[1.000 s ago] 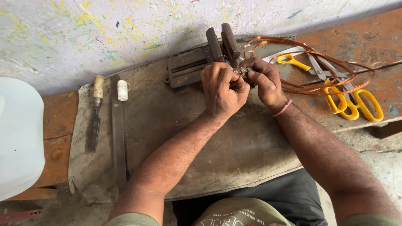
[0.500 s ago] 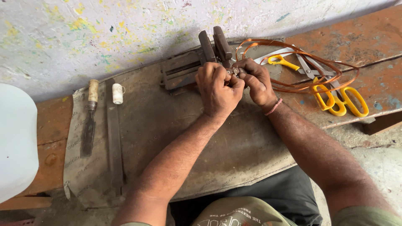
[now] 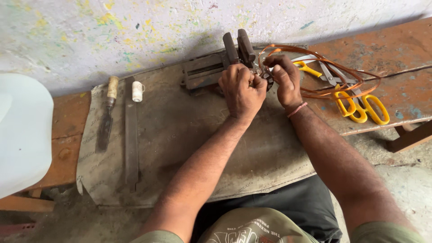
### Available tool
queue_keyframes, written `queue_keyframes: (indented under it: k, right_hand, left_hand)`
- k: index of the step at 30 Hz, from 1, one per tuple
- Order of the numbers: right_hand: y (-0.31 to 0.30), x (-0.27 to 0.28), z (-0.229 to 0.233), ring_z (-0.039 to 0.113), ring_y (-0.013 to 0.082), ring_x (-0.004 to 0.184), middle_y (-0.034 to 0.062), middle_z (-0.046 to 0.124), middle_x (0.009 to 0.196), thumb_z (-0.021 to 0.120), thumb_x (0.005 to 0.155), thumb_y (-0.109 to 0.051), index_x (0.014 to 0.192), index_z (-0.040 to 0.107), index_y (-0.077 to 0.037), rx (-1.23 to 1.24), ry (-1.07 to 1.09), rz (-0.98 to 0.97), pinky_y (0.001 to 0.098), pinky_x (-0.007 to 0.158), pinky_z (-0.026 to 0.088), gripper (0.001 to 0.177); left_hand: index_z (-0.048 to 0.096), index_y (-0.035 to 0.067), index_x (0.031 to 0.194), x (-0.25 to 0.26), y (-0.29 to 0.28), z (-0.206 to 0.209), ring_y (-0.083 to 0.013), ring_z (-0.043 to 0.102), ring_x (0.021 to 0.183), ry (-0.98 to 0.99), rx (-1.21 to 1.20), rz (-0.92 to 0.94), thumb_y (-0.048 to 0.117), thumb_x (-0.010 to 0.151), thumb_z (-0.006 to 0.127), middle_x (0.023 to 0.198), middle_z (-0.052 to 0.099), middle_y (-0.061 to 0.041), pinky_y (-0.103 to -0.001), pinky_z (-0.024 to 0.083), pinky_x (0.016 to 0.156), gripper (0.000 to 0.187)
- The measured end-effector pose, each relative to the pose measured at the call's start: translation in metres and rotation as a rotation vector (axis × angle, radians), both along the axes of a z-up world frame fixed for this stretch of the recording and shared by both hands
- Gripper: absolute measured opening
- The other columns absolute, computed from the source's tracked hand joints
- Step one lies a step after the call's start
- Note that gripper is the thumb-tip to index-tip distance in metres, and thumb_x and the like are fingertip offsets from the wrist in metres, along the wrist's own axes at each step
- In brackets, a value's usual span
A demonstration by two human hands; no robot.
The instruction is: The person winds a copper wire around a metal core held in a bench vise. They use both hands to wrap the wire tightly around the core, occasionally adjusting the wire's position and tension.
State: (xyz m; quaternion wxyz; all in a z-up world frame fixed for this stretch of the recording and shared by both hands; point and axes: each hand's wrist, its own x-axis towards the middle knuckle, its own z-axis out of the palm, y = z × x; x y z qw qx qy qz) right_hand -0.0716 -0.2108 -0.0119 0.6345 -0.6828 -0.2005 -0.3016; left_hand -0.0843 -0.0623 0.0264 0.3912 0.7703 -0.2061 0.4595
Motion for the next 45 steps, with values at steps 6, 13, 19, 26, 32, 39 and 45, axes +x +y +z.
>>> queue_keyframes:
  k: [6,13,19,26,32,39,45]
  right_hand:
    - [-0.003,0.005,-0.006,0.061,0.0136,0.091,0.0051,0.069,0.101,0.046,0.11,-0.033,0.114,0.065,-0.001,0.015,0.047,-0.188,0.029,0.076,0.049,0.038]
    - [-0.003,0.012,-0.013,0.055,0.01,0.079,0.0036,0.068,0.093,0.047,0.111,-0.032,0.11,0.066,-0.001,0.069,0.146,-0.146,0.0268,0.068,0.045,0.036]
    - [-0.006,0.013,-0.016,0.056,0.01,0.081,0.0038,0.068,0.093,0.05,0.11,-0.031,0.11,0.066,-0.001,0.038,0.143,-0.151,0.0266,0.07,0.046,0.035]
    - [-0.005,0.01,-0.012,0.054,0.0102,0.087,0.0033,0.063,0.095,0.052,0.113,-0.029,0.11,0.066,0.002,0.075,0.134,-0.069,0.0257,0.078,0.046,0.034]
    - [-0.003,0.005,-0.007,0.049,0.01,0.078,0.0007,0.06,0.086,0.051,0.11,-0.029,0.109,0.066,0.002,0.049,0.154,-0.068,0.0262,0.07,0.042,0.035]
    - [0.002,0.01,-0.013,0.048,0.0091,0.077,0.0006,0.059,0.084,0.051,0.11,-0.029,0.106,0.066,0.002,0.027,0.147,-0.07,0.0258,0.068,0.041,0.035]
    - [-0.01,0.006,-0.008,0.049,0.009,0.081,-0.0004,0.058,0.087,0.051,0.113,-0.03,0.106,0.065,0.001,0.082,0.136,0.005,0.0274,0.074,0.041,0.034]
  left_hand:
    - [0.06,0.006,0.124,-0.08,0.05,0.046,-0.0267,0.059,0.124,-0.015,-0.024,-0.368,0.015,0.099,0.068,0.13,0.062,-0.012,-0.041,0.044,0.106,0.028]
    - [0.06,0.001,0.129,-0.187,0.108,0.079,-0.0204,0.056,0.084,1.519,-0.419,-1.5,0.019,0.102,0.063,0.114,0.064,-0.013,-0.037,0.047,0.074,0.033]
    - [0.059,0.002,0.131,-0.179,0.099,0.076,-0.0214,0.057,0.088,1.494,-0.35,-1.53,0.021,0.102,0.063,0.117,0.064,-0.014,-0.038,0.048,0.078,0.035]
    - [0.058,0.003,0.134,-0.189,0.114,0.082,-0.0225,0.059,0.093,1.454,-0.357,-1.472,0.022,0.103,0.064,0.12,0.064,-0.014,-0.039,0.05,0.083,0.037]
    - [0.056,0.004,0.137,-0.188,0.118,0.085,-0.0234,0.06,0.098,1.434,-0.337,-1.461,0.024,0.104,0.064,0.123,0.065,-0.014,-0.04,0.051,0.087,0.039]
    - [0.055,0.005,0.14,-0.18,0.114,0.083,-0.0245,0.062,0.103,1.407,-0.305,-1.448,0.025,0.104,0.065,0.127,0.065,-0.015,-0.041,0.053,0.092,0.042]
    - [0.054,0.005,0.142,-0.167,0.129,0.098,-0.0254,0.063,0.107,1.346,-0.26,-1.4,0.027,0.105,0.065,0.13,0.065,-0.015,-0.041,0.055,0.096,0.044]
